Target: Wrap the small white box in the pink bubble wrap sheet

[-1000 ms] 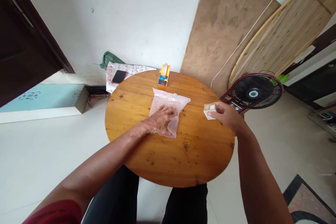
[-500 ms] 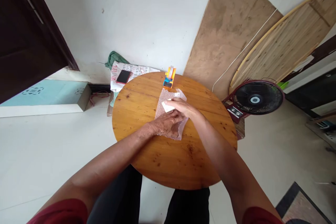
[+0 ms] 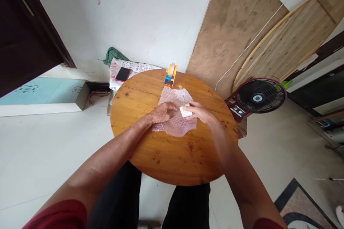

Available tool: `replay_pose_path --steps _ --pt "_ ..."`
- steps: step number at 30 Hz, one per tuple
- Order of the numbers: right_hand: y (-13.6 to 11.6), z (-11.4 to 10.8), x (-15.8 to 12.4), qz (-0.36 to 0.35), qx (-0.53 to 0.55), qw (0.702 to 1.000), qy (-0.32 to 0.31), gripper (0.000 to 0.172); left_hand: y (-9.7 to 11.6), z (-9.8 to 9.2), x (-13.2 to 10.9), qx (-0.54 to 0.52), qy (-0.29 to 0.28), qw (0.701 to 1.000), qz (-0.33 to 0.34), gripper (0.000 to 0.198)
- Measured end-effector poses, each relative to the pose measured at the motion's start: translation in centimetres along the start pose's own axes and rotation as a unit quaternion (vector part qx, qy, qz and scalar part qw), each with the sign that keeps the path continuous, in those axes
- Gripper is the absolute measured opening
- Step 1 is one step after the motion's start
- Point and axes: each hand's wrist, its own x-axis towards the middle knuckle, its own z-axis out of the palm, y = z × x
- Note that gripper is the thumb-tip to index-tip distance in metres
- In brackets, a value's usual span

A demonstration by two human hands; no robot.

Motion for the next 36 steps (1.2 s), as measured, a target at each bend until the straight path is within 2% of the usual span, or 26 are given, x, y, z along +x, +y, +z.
replay_pose_path --steps 2,5,8,11,17,23,29,36 --pt "0.3 0.6 -0.3 -0.025 -0.112 0.993 0.034 0.029 -0.5 0.0 0.2 0.01 0.033 0.999 -0.007 0.038" --pt "0.4 1.8 -0.9 -0.083 -0.307 0.945 0.082 0.031 -1.1 0.3 0.2 0.043 0.041 0.998 0.005 0.041" --pt "0.6 2.3 -1.7 -0.137 -0.392 0.907 0.071 0.036 -1.1 0.4 0.2 0.046 0.037 0.998 0.009 0.043" --pt "0.9 1.8 -2.3 -0.164 -0.375 0.911 0.05 0.04 -1.0 0.3 0.1 0.057 0.024 0.998 0.007 0.043" --pt "1.9 1.1 -2.2 -0.175 -0.309 0.933 0.056 0.026 -1.3 0.3 0.0 0.092 0.011 0.996 0.01 0.048" --pt "3.0 1.3 -1.8 -0.191 -0.305 0.929 0.086 0.033 -0.8 0.1 0.0 0.109 0.001 0.994 0.016 0.052" --pt "3.2 1.2 -1.9 -0.201 -0.317 0.924 0.081 0.031 -1.0 0.0 0.0 0.116 -0.001 0.993 0.018 0.053" --pt "3.5 1.3 -1.9 -0.191 -0.302 0.929 0.094 0.045 -1.3 0.1 0.0 0.115 -0.006 0.993 0.01 0.054"
